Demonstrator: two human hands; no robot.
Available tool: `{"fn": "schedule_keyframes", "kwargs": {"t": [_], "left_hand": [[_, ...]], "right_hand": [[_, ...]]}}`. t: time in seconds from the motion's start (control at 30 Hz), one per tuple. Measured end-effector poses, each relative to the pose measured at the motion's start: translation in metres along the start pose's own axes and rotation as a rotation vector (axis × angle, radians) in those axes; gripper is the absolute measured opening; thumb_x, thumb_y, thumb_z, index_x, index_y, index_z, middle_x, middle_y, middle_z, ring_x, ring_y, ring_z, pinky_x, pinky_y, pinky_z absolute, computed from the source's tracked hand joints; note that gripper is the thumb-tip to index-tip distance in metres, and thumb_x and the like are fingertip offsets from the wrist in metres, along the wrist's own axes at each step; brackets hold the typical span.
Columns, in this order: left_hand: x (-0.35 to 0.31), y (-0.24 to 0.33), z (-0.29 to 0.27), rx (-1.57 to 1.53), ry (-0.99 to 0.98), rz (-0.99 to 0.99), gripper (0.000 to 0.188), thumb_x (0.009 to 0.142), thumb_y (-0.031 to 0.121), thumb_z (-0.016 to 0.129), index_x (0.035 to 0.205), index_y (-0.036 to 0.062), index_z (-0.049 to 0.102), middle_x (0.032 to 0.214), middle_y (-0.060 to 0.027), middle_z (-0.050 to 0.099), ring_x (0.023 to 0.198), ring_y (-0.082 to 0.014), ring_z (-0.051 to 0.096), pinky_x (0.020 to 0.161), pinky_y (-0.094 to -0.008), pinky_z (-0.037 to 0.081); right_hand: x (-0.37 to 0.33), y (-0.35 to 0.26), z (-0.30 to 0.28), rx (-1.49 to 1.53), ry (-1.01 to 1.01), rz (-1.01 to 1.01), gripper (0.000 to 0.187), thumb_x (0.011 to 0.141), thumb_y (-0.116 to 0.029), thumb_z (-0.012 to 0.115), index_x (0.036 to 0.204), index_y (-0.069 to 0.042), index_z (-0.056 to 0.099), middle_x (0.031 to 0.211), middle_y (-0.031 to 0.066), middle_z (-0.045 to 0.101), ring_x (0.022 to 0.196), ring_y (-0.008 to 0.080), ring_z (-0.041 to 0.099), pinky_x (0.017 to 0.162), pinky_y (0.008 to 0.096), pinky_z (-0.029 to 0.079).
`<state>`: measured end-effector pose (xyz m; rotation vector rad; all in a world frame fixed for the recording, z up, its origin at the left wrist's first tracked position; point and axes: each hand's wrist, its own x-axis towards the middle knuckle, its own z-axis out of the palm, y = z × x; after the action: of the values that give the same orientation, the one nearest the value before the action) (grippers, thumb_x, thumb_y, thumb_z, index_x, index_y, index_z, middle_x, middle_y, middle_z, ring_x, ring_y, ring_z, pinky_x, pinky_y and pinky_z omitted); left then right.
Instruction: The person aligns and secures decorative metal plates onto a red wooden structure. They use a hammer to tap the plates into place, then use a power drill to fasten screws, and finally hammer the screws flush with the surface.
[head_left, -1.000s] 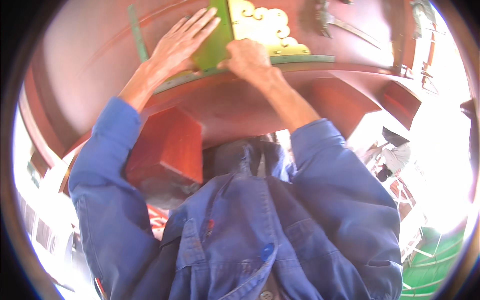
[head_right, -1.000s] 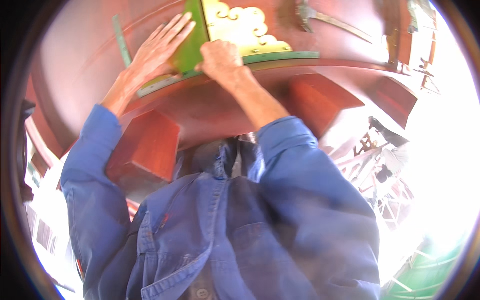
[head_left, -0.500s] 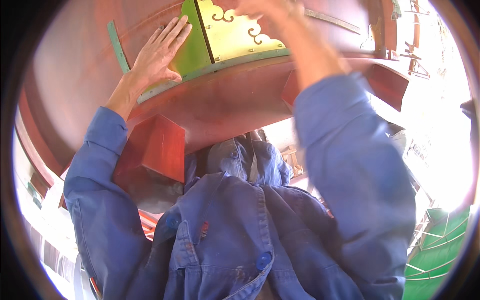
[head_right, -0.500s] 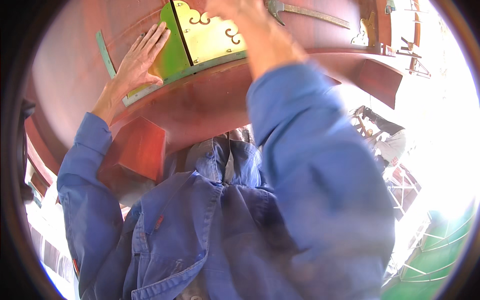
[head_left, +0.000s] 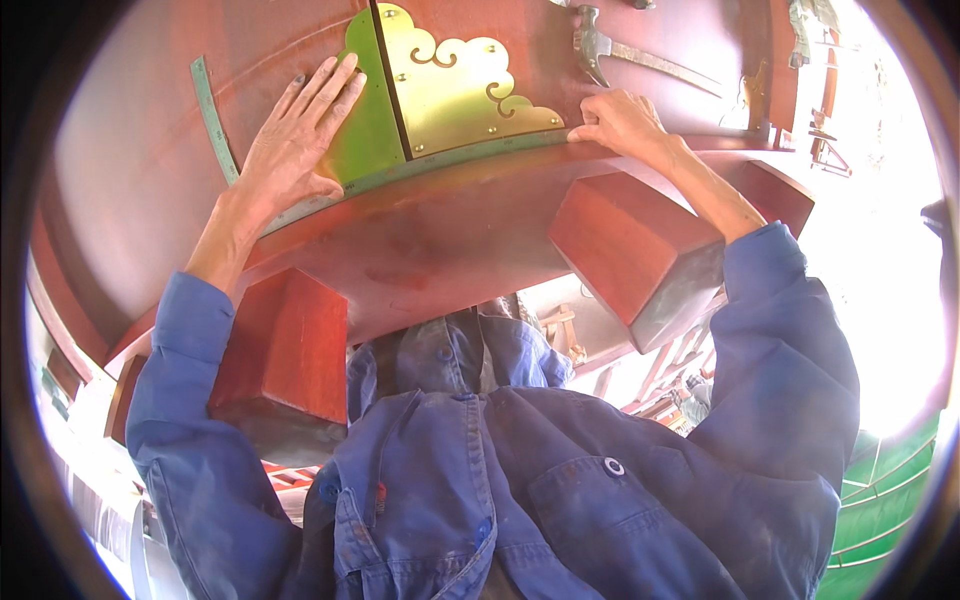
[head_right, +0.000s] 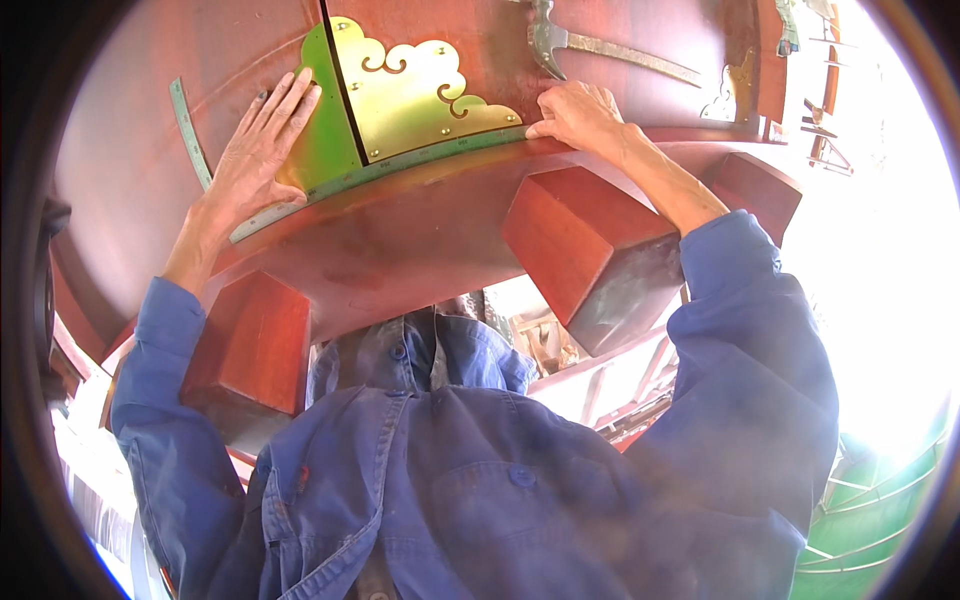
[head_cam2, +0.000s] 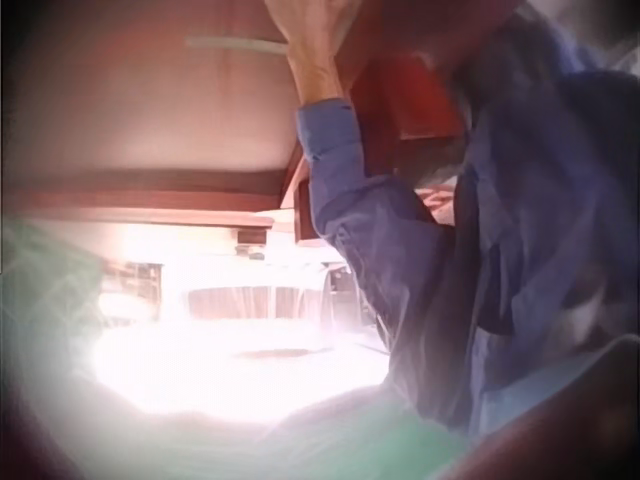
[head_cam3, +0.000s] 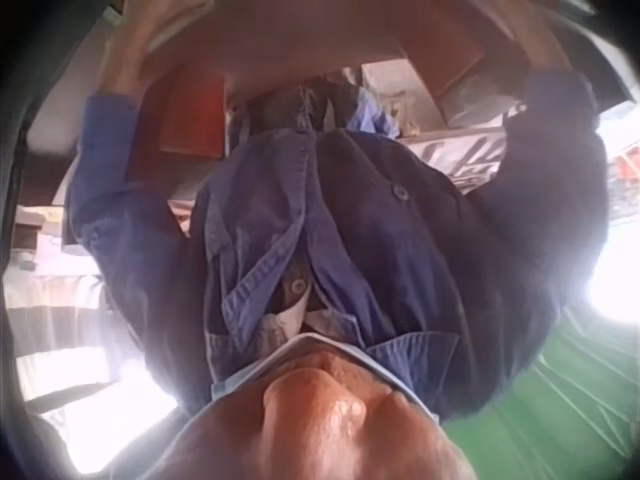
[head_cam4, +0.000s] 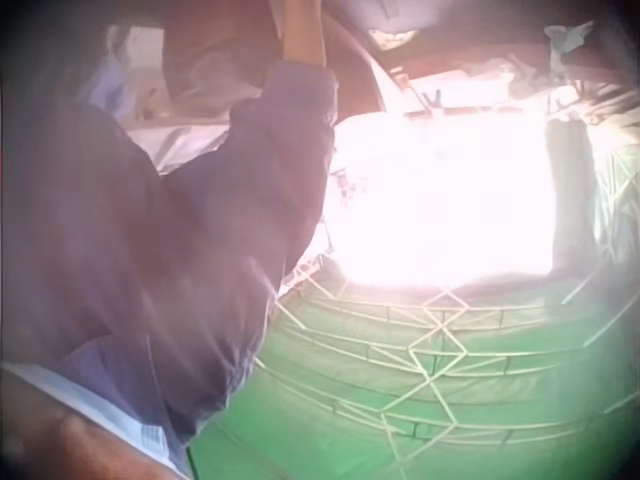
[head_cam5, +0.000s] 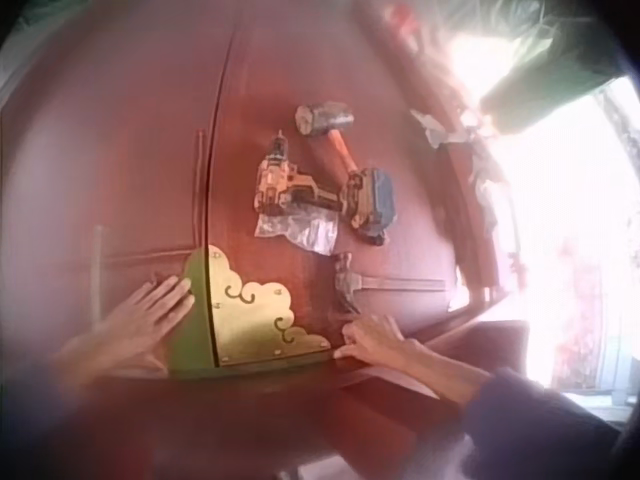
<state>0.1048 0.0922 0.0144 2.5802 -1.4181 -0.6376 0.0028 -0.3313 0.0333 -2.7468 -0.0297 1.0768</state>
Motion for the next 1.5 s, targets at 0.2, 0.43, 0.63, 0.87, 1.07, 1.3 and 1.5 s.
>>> {"fn": "schedule_keyframes", "kwargs": {"t": [0.2, 0.43, 0.63, 0.87, 1.07, 1.3, 1.5], "left_hand": [[0.0, 0.003, -0.001, 0.005, 0.031, 0.004, 0.142, 0.05, 0.032, 0.098, 0.164, 0.0117, 0.016, 0.17, -0.0068, 0.017, 0.156, -0.0276, 0.021, 0.127, -0.0454, 0.029], [-0.001, 0.0, -0.001, 0.014, 0.015, -0.014, 0.139, 0.053, 0.034, 0.097, 0.164, 0.0122, 0.015, 0.171, -0.006, 0.015, 0.156, -0.0276, 0.021, 0.127, -0.0453, 0.029], [-0.001, 0.0, 0.003, 0.023, 0.017, 0.001, 0.138, 0.055, 0.036, 0.096, 0.164, 0.0122, 0.016, 0.171, -0.0061, 0.016, 0.156, -0.0274, 0.02, 0.128, -0.0464, 0.027], [-0.002, 0.0, 0.002, -0.023, 0.067, 0.005, 0.141, 0.052, 0.029, 0.096, 0.165, 0.0151, 0.014, 0.171, -0.0055, 0.015, 0.157, -0.0279, 0.019, 0.129, -0.0474, 0.024], [-0.005, 0.0, 0.004, -0.047, 0.07, 0.026, 0.138, 0.054, 0.03, 0.096, 0.165, 0.0138, 0.014, 0.171, -0.0064, 0.015, 0.157, -0.0283, 0.018, 0.128, -0.0486, 0.024], [-0.006, 0.005, 0.01, -0.039, 0.124, -0.014, 0.134, 0.059, 0.038, 0.094, 0.164, 0.0111, 0.015, 0.17, -0.0082, 0.017, 0.157, -0.0292, 0.018, 0.128, -0.0497, 0.023], [-0.006, 0.007, 0.007, -0.05, 0.094, -0.054, 0.134, 0.058, 0.038, 0.094, 0.164, 0.0114, 0.016, 0.17, -0.009, 0.016, 0.157, -0.0291, 0.017, 0.128, -0.0504, 0.023]], "right_hand": [[-0.002, 0.005, 0.006, 0.072, 0.058, 0.047, 0.038, 0.08, -0.038, 0.082, 0.076, -0.005, 0.063, 0.073, 0.0119, 0.065, 0.071, 0.0299, 0.064, 0.065, 0.0441, 0.048], [0.003, -0.008, 0.002, 0.004, 0.05, 0.029, 0.041, 0.082, -0.042, 0.08, 0.075, -0.006, 0.063, 0.074, 0.0105, 0.066, 0.071, 0.029, 0.064, 0.064, 0.0438, 0.048], [0.013, -0.068, -0.01, 0.065, 0.03, -0.28, 0.049, 0.086, -0.051, 0.073, 0.078, -0.003, 0.068, 0.068, 0.0156, 0.065, 0.066, 0.0361, 0.063, 0.063, 0.0482, 0.05], [0.035, -0.109, 0.0, 0.004, -0.079, -0.321, 0.055, 0.089, -0.05, 0.07, 0.064, -0.001, 0.067, 0.059, 0.0178, 0.061, 0.057, 0.037, 0.061, 0.057, 0.0486, 0.049], [0.038, -0.125, 0.003, -0.06, -0.106, -0.27, 0.053, 0.091, -0.047, 0.07, 0.063, -0.002, 0.071, 0.056, 0.0176, 0.06, 0.054, 0.0364, 0.059, 0.056, 0.0478, 0.05], [0.039, -0.131, 0.002, -0.007, -0.127, -0.194, 0.054, 0.089, -0.048, 0.072, 0.061, -0.002, 0.069, 0.055, 0.0171, 0.06, 0.054, 0.0347, 0.06, 0.057, 0.0478, 0.05], [0.039, -0.127, 0.004, 0.052, -0.103, -0.157, 0.053, 0.088, -0.047, 0.073, 0.059, -0.002, 0.067, 0.054, 0.0151, 0.059, 0.054, 0.0333, 0.059, 0.057, 0.0466, 0.049]]}}
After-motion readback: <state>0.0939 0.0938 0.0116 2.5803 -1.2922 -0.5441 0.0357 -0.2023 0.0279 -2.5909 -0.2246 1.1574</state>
